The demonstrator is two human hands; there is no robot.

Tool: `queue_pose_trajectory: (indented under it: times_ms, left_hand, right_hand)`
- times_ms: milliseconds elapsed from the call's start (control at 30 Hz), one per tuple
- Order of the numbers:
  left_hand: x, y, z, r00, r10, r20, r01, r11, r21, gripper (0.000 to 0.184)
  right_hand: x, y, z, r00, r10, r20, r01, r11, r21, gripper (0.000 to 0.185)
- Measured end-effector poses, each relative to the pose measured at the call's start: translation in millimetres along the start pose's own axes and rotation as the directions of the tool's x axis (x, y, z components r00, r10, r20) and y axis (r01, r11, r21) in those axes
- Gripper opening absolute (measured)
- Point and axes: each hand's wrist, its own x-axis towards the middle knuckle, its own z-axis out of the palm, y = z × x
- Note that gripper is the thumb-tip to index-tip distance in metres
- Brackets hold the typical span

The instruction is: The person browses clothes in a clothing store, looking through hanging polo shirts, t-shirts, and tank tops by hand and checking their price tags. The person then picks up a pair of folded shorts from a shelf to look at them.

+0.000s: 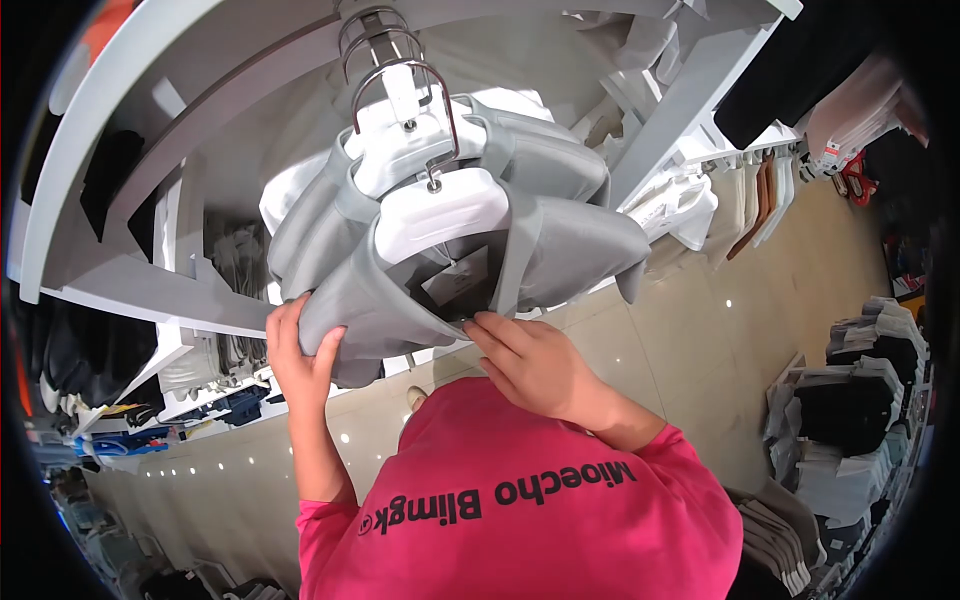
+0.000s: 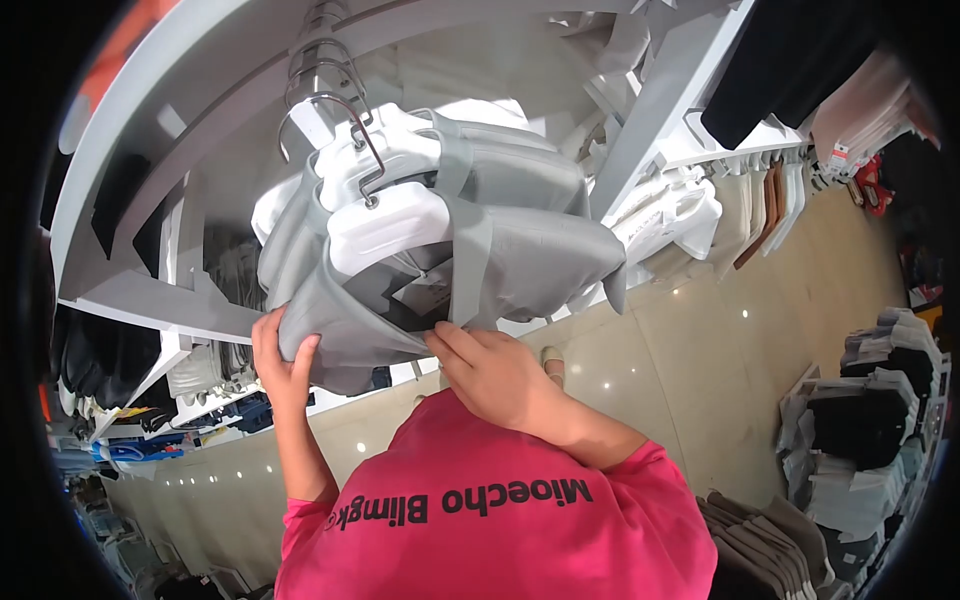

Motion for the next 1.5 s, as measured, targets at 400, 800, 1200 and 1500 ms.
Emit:
queue_pose_trajectory:
  times_ms: [400,800,1200,1500]
  left_hand:
    - [-6,-2,4,0.999,0.0,-0.049,-0.001,0.999,-0.034,0.053]
    - [-6,-4,6,0.995,-0.02,-0.101,0.006,0.99,-0.138,0.055]
    - [-5,-9,10,0.997,-0.033,-0.065,0.02,0.98,-0.198,0.055]
    - [-1,-12,14,0.997,-0.024,-0.073,0.006,0.971,-0.239,0.054]
  right_hand:
    - [40,14,19,0.968,0.216,-0.127,-0.232,0.965,-0.122,0.023]
    - [80,23,32,0.921,0.325,0.216,-0.218,0.888,-0.406,0.026]
    - [58,26,40,0.973,0.223,-0.057,-0.229,0.913,-0.338,0.011]
    - [60,21,25,0.943,0.241,-0.231,-0.292,0.931,-0.22,0.012]
